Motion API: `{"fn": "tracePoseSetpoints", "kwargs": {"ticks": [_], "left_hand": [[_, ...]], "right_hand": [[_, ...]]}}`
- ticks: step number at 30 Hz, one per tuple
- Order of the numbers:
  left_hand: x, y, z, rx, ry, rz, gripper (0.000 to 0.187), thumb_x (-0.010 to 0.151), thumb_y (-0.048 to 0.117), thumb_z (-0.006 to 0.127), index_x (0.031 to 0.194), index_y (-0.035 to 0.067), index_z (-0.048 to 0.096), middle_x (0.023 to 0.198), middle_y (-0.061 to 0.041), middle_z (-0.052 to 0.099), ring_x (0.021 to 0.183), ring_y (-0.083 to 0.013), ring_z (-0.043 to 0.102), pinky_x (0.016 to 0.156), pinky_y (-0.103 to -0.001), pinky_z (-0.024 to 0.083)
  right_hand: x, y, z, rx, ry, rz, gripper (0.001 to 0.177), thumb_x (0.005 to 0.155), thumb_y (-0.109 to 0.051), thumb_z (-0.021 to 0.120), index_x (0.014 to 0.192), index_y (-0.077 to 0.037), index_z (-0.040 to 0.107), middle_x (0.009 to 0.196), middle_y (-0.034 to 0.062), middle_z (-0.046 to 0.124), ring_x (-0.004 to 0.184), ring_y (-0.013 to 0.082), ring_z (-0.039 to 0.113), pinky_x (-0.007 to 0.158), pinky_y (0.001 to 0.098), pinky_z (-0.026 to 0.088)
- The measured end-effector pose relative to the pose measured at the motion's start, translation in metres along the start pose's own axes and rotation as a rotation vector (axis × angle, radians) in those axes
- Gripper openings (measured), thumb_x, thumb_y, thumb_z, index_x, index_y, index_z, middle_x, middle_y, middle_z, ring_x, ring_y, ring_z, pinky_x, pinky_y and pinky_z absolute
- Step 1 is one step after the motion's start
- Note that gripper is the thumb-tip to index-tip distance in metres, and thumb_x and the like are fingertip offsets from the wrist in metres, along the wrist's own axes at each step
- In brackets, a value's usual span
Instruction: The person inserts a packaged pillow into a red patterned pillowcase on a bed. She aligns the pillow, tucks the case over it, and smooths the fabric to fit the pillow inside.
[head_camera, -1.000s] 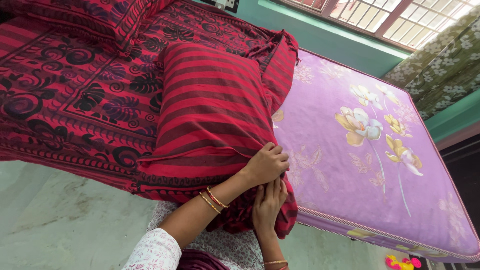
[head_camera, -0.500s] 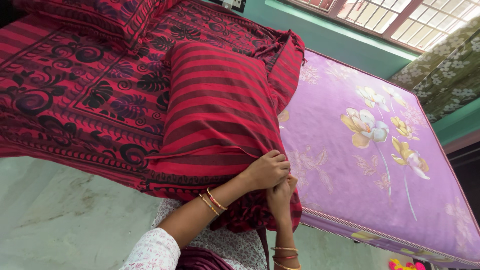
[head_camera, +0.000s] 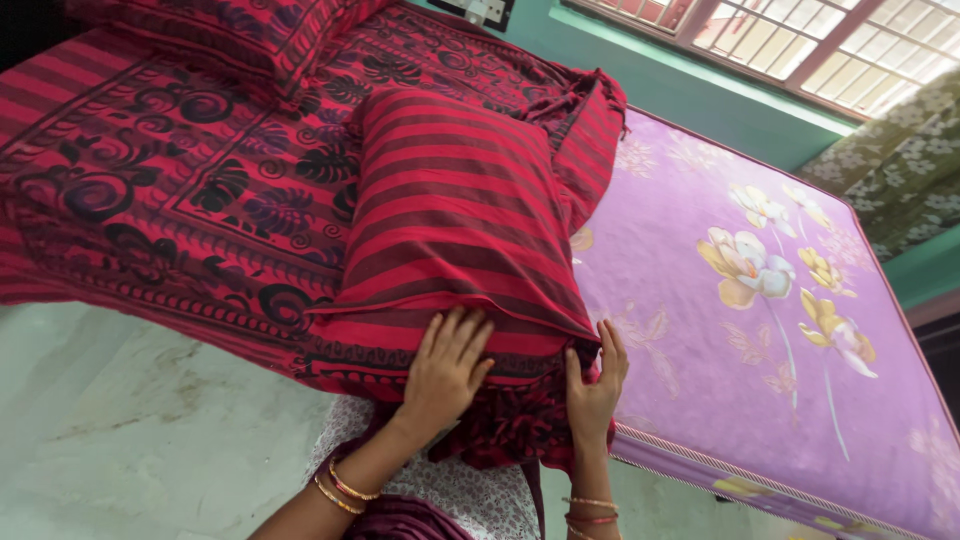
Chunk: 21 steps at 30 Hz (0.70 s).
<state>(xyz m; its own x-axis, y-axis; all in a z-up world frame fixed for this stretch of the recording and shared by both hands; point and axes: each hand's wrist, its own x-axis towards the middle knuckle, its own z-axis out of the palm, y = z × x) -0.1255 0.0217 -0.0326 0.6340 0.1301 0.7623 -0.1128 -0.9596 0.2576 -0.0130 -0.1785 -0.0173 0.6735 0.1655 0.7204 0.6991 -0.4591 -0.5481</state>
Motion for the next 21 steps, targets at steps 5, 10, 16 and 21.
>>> {"fn": "tracePoseSetpoints", "kwargs": {"ticks": [5, 10, 16, 21], "left_hand": [[0.01, -0.025, -0.005, 0.121, -0.007, -0.107, 0.066, 0.097, 0.049, 0.059, 0.143, 0.002, 0.055, 0.143, -0.019, 0.056, 0.138, -0.0384, 0.045, 0.118, -0.054, 0.032], [0.02, -0.034, -0.01, 0.121, -0.046, -0.257, 0.068, 0.093, 0.057, 0.06, 0.128, -0.001, 0.063, 0.131, -0.02, 0.061, 0.129, -0.039, 0.051, 0.116, -0.055, 0.033], [0.032, -0.051, -0.022, 0.099, -0.236, -0.383, 0.068, 0.091, 0.063, 0.058, 0.115, 0.0, 0.069, 0.118, -0.014, 0.068, 0.12, -0.0334, 0.056, 0.109, -0.049, 0.037], [0.034, -0.068, -0.021, 0.11, -0.148, -0.349, 0.078, 0.091, 0.068, 0.055, 0.124, -0.002, 0.067, 0.124, -0.018, 0.069, 0.116, -0.0349, 0.061, 0.106, -0.051, 0.038]], "right_hand": [[0.011, -0.002, 0.03, 0.076, 0.025, 0.173, 0.04, 0.097, -0.012, 0.069, 0.136, -0.004, 0.061, 0.127, 0.0153, 0.061, 0.121, 0.0311, 0.058, 0.106, 0.0428, 0.044], [0.008, -0.004, 0.035, 0.031, 0.057, 0.137, 0.022, 0.095, -0.004, 0.066, 0.117, -0.002, 0.065, 0.113, 0.0149, 0.059, 0.11, 0.0317, 0.059, 0.099, 0.0423, 0.046], [0.01, 0.002, 0.037, 0.02, 0.065, 0.142, 0.016, 0.092, 0.002, 0.063, 0.107, -0.001, 0.064, 0.107, 0.0138, 0.058, 0.106, 0.0314, 0.059, 0.096, 0.0428, 0.046], [0.007, 0.002, 0.039, 0.028, 0.087, 0.125, 0.015, 0.093, 0.002, 0.064, 0.108, -0.002, 0.064, 0.107, 0.0142, 0.057, 0.105, 0.032, 0.059, 0.095, 0.0432, 0.046]]}}
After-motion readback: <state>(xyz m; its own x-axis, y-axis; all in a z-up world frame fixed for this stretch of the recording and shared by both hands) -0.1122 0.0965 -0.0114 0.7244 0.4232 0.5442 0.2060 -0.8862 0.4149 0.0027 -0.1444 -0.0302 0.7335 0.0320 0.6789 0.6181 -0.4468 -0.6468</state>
